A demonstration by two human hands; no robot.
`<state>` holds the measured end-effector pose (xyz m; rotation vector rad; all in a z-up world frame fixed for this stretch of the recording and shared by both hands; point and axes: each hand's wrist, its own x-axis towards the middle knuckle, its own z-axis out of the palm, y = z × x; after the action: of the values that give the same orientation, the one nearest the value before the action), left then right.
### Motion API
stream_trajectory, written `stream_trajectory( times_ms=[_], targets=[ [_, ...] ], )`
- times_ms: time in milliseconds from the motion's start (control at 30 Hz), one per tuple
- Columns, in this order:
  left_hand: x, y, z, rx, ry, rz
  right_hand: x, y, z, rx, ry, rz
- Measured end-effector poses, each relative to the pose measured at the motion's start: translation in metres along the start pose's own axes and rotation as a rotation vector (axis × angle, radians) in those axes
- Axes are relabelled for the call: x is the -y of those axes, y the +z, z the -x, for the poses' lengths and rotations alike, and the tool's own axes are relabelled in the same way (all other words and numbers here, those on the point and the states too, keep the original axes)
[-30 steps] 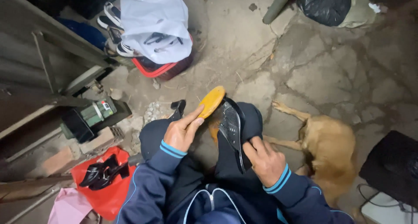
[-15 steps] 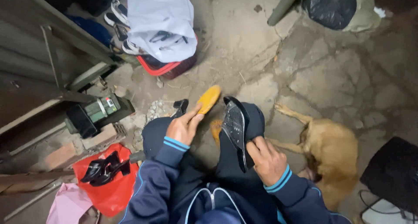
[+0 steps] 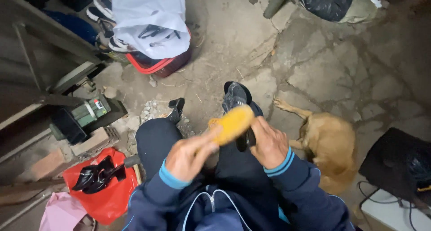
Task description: The person is cleaning and repairing a black patterned sandal using a brush and a tapping tool.
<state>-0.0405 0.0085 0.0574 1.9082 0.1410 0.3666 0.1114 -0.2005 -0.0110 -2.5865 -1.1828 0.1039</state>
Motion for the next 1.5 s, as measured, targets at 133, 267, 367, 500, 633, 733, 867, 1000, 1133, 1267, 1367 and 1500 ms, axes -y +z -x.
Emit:
stream_trajectory(
  times_ms=[133, 267, 367, 500, 633, 733, 867, 1000, 1133, 1267, 1367, 1500],
  targets=[
    [0.013, 0.005, 0.002, -0.068, 0.005, -0.097, 0.0, 0.007, -0.034, 0.059, 0.116, 0.028],
    [-0.001, -0.005, -0.007, -0.086, 0.002, -0.131, -0.006, 0.01, -0.057, 0.147, 0.211, 0.06],
    [0.027, -0.001, 0.001, -0.1, 0.04, -0.193, 0.002, 0.017, -0.069, 0.239, 0.229, 0.055],
    [0.024, 0.006, 0.013, -0.066, 0.03, -0.147, 0.022, 0.0, -0.085, 0.46, 0.352, -0.095],
    [0.019, 0.001, 0.008, -0.27, 0.016, -0.387, 0.039, -0.006, -0.08, 0.188, 0.121, -0.298],
    [0.018, -0.003, 0.008, -0.313, -0.005, -0.329, 0.037, -0.017, -0.076, 0.144, 0.077, -0.534],
    [0.022, 0.007, 0.02, -0.242, 0.045, -0.32, 0.026, -0.026, -0.064, 0.087, 0.004, -0.386],
    [0.029, 0.026, 0.015, -0.093, 0.032, -0.034, 0.027, -0.05, -0.043, -0.094, -0.116, -0.2],
    [0.024, 0.043, 0.011, -0.122, -0.079, -0.055, 0.001, -0.011, -0.019, -0.108, 0.04, -0.212],
    [0.04, 0.048, 0.011, -0.088, -0.044, -0.105, 0.008, -0.01, -0.01, -0.131, 0.22, -0.482],
    [0.055, 0.029, 0.012, -0.144, -0.058, -0.217, 0.018, -0.005, -0.009, -0.159, 0.21, -0.506],
    [0.057, 0.041, 0.02, -0.095, -0.041, -0.165, 0.017, 0.001, -0.007, -0.141, 0.155, -0.43]
  ],
)
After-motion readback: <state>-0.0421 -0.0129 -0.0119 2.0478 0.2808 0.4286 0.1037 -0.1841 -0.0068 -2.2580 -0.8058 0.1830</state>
